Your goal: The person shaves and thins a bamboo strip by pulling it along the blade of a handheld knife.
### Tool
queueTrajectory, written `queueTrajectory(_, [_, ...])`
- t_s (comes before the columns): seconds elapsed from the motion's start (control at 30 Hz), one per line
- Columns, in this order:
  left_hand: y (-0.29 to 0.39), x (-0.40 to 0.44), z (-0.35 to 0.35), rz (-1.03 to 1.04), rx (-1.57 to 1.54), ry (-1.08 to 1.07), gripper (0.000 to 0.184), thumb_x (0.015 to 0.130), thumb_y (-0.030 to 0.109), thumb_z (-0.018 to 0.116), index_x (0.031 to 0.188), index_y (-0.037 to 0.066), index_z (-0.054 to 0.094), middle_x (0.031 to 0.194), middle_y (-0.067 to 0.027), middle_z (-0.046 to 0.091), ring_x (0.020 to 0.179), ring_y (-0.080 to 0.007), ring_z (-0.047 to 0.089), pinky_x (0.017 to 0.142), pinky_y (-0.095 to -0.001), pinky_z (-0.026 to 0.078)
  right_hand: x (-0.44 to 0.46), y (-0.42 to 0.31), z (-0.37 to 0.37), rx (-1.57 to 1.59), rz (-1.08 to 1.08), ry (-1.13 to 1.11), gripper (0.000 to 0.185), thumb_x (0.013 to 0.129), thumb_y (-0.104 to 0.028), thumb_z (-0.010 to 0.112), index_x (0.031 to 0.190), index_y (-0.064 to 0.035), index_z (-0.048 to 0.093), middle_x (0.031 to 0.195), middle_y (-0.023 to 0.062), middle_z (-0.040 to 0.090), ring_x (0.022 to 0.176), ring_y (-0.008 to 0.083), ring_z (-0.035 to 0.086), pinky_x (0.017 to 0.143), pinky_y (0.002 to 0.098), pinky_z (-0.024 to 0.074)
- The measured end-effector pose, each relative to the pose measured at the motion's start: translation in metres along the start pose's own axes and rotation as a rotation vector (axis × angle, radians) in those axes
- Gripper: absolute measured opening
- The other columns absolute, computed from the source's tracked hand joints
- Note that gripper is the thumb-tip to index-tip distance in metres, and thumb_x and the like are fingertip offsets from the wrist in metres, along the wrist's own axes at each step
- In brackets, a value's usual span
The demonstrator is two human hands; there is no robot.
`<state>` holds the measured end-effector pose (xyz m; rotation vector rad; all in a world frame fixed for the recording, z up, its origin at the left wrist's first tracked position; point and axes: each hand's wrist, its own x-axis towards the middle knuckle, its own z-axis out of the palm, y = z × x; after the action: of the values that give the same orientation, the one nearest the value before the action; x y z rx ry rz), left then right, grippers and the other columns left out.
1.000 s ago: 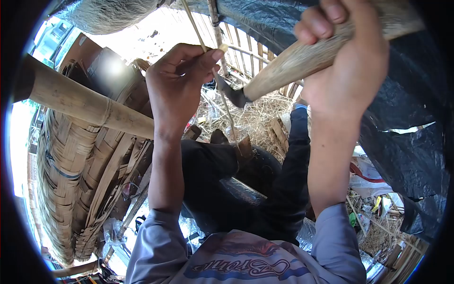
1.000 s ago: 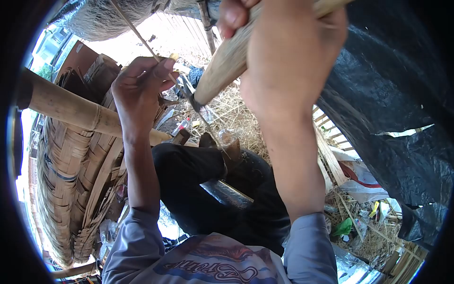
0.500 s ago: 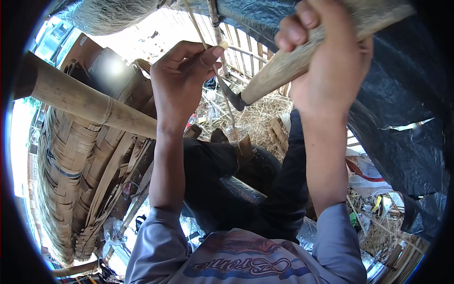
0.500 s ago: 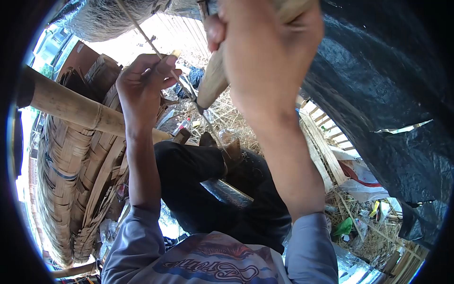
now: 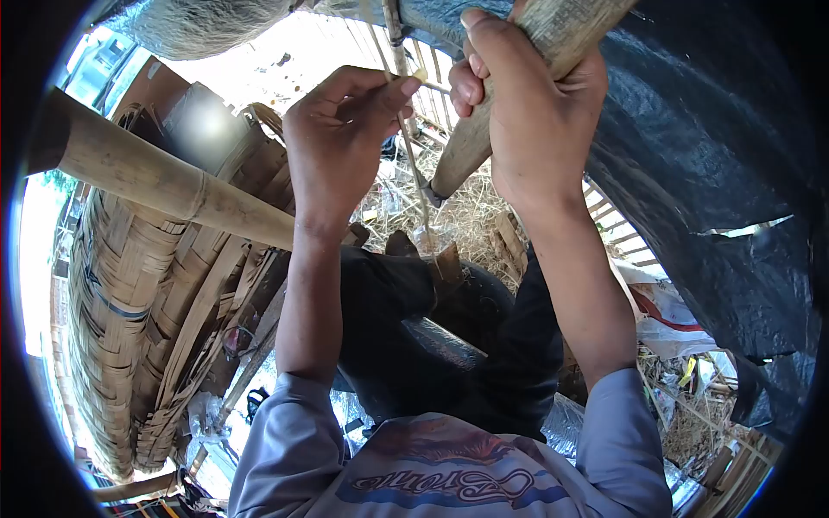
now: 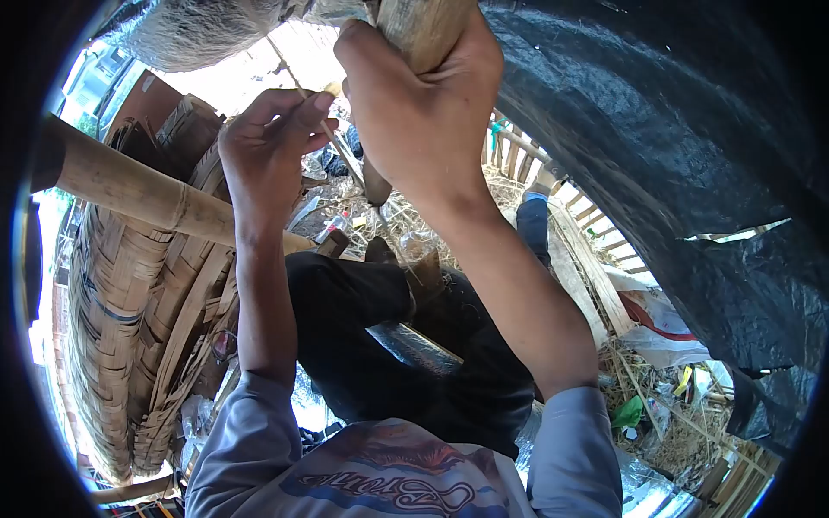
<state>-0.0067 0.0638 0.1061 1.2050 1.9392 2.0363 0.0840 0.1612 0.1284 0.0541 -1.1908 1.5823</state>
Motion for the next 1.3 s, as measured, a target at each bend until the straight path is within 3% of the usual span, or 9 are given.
queueTrajectory(0.07, [-0.003,0.002,-0.004,0.012,0.055,-0.004,0.021,0.082,0.014,0.072,0.087,-0.004,0.064,0.076,-0.0083,0.067,0.072,-0.0089,0.065,0.062,-0.0199,0.053,0.007,-0.005,-0.006,0.1,-0.055,0.096,0.008,0.086,-0.004,0.056,0.093,-0.0062,0.052,0.063,0.0023,0.051,0.047,0.0118,0.047,0.04,0.0264,0.0387])
queueTrajectory(0.13, [-0.002,0.0,-0.004,0.007,0.021,0.006,0.02,0.083,0.014,0.072,0.087,-0.004,0.064,0.075,-0.008,0.067,0.071,-0.0085,0.065,0.061,-0.0196,0.053,0.005,-0.018,-0.011,0.204,-0.166,0.059,0.006,0.085,-0.01,0.059,0.086,-0.008,0.054,0.066,-0.0008,0.045,0.056,0.0106,0.044,0.053,0.0267,0.0378])
queueTrajectory(0.3, [-0.003,0.002,-0.004,0.006,0.078,0.017,0.019,0.083,0.014,0.071,0.088,-0.003,0.064,0.075,-0.0081,0.068,0.069,-0.0088,0.065,0.062,-0.0199,0.055,-0.024,0.024,-0.018,-0.077,-0.008,0.039,0.018,0.079,-0.008,0.067,0.087,-0.0095,0.05,0.062,0.0024,0.047,0.049,0.0118,0.048,0.044,0.0273,0.0393])
queueTrajectory(0.5, [-0.006,0.004,-0.012,0.022,0.023,0.014,0.015,0.084,0.013,0.069,0.088,-0.001,0.064,0.076,-0.0083,0.065,0.074,-0.0155,0.068,0.065,-0.025,0.058,-0.026,0.003,-0.038,0.22,-0.073,0.15,0.017,0.08,-0.012,0.066,0.091,-0.0108,0.052,0.064,0.0007,0.045,0.053,0.0125,0.047,0.047,0.0279,0.0395])
queueTrajectory(0.6, [-0.01,0.006,-0.014,0.031,0.009,0.022,0.021,0.082,0.014,0.072,0.09,-0.003,0.065,0.078,-0.0079,0.068,0.073,-0.0122,0.068,0.062,-0.0212,0.056,-0.044,0.039,-0.039,0.054,0.193,0.171,0.018,0.079,-0.009,0.067,0.09,-0.0086,0.052,0.063,0.0018,0.046,0.05,0.0137,0.048,0.046,0.0284,0.0398])
queueTrajectory(0.83, [-0.017,0.007,-0.017,0.083,0.027,0.039,0.019,0.084,0.012,0.07,0.093,-0.004,0.064,0.08,-0.0106,0.068,0.076,-0.0164,0.068,0.065,-0.0246,0.058,-0.031,0.003,-0.052,0.368,-0.04,0.257,0.016,0.081,-0.01,0.066,0.087,-0.0077,0.051,0.062,0.0032,0.048,0.049,0.0123,0.048,0.044,0.0283,0.0413])
queueTrajectory(0.93, [-0.02,0.007,-0.018,0.101,0.018,0.038,0.02,0.084,0.011,0.069,0.094,-0.006,0.063,0.082,-0.0117,0.067,0.076,-0.0173,0.069,0.065,-0.0249,0.058,-0.044,0.018,-0.054,0.273,-0.048,0.094,0.009,0.085,-0.013,0.06,0.092,-0.0141,0.054,0.068,-0.0007,0.044,0.055,0.0101,0.043,0.051,0.0263,0.0388])
queueTrajectory(1.03, [-0.02,0.006,-0.017,0.102,0.013,0.058,0.022,0.085,0.011,0.068,0.096,-0.008,0.061,0.084,-0.0132,0.067,0.075,-0.0188,0.069,0.064,-0.0252,0.058,-0.075,0.047,-0.051,0.061,0.084,0.099,0.01,0.086,-0.014,0.061,0.091,-0.0155,0.053,0.069,0.0002,0.048,0.052,0.0099,0.046,0.045,0.0246,0.0401])
queueTrajectory(1.3, [-0.021,0.003,-0.014,0.032,0.165,0.114,0.012,0.085,0.01,0.067,0.091,0.0,0.064,0.085,-0.0091,0.066,0.075,-0.0174,0.068,0.068,-0.026,0.057,-0.055,0.019,-0.072,0.29,0.021,0.249,0.014,0.09,-0.025,0.055,0.098,-0.0143,0.054,0.068,-0.003,0.041,0.056,0.0092,0.041,0.05,0.0248,0.036])
